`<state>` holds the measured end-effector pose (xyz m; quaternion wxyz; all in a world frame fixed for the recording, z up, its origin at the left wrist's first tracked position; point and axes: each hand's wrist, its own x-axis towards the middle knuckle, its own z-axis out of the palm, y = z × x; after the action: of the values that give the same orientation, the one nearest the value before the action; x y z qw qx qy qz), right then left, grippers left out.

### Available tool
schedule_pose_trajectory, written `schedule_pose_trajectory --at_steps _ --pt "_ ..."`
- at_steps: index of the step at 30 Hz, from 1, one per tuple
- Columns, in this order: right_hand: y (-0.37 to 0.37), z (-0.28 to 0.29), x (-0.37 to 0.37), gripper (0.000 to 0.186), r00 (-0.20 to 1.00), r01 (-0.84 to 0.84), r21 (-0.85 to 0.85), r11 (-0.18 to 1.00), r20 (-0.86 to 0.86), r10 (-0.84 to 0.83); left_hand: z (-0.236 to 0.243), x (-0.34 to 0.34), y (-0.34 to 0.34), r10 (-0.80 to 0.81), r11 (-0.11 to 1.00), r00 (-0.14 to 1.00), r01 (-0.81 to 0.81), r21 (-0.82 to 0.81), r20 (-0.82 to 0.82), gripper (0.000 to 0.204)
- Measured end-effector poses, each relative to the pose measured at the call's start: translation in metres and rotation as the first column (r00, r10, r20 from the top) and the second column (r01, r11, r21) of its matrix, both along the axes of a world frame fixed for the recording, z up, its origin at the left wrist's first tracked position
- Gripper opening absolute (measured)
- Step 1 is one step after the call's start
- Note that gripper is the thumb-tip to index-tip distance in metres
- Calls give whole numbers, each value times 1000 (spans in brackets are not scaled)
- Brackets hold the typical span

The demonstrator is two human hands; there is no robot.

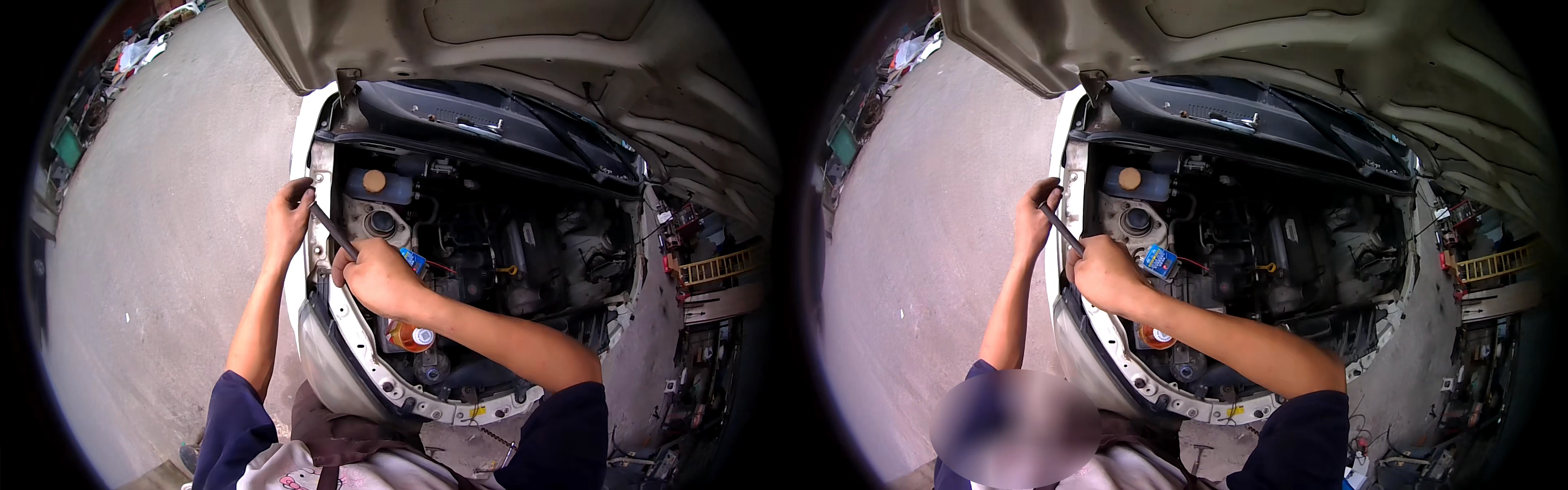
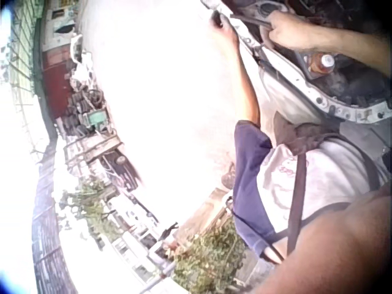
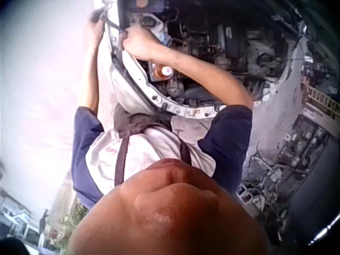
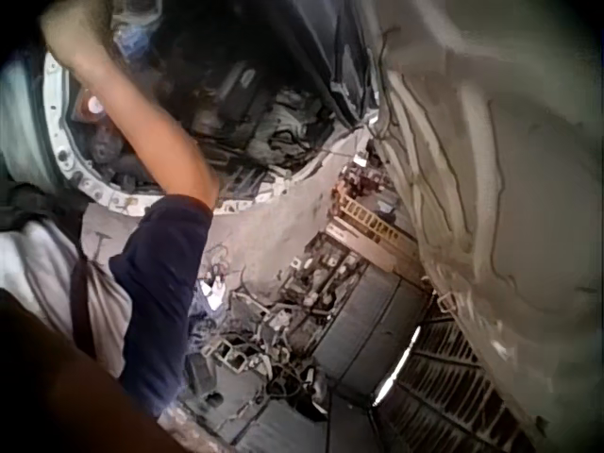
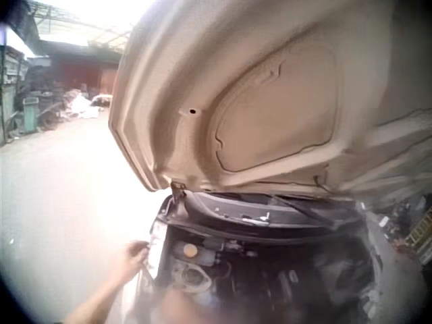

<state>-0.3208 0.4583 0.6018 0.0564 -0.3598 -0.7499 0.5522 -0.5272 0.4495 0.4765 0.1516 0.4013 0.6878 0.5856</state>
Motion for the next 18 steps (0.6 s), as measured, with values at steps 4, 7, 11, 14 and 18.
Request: schedule_pose_trajectory --at_steps 4,7,11,14,18 --pt "8 0 -1 19 997 -59 22 998 44 58 59 3 110 -341 940 877 328 -95 -340 29" --pt "14 7 1 18 997 -77 10 997 32 76 59 3 202 -402 897 670 426 -121 -624 32" --pt "25 7 8 22 992 -114 -33 993 47 116 52 10 290 -478 868 533 407 -284 -698 33" --pt "25 4 9 22 993 -112 -29 993 20 112 43 7 317 -574 813 520 455 -363 -632 31" --pt "33 -5 9 20 993 -121 -26 992 -7 121 28 -10 348 -643 737 355 526 -424 -678 29"
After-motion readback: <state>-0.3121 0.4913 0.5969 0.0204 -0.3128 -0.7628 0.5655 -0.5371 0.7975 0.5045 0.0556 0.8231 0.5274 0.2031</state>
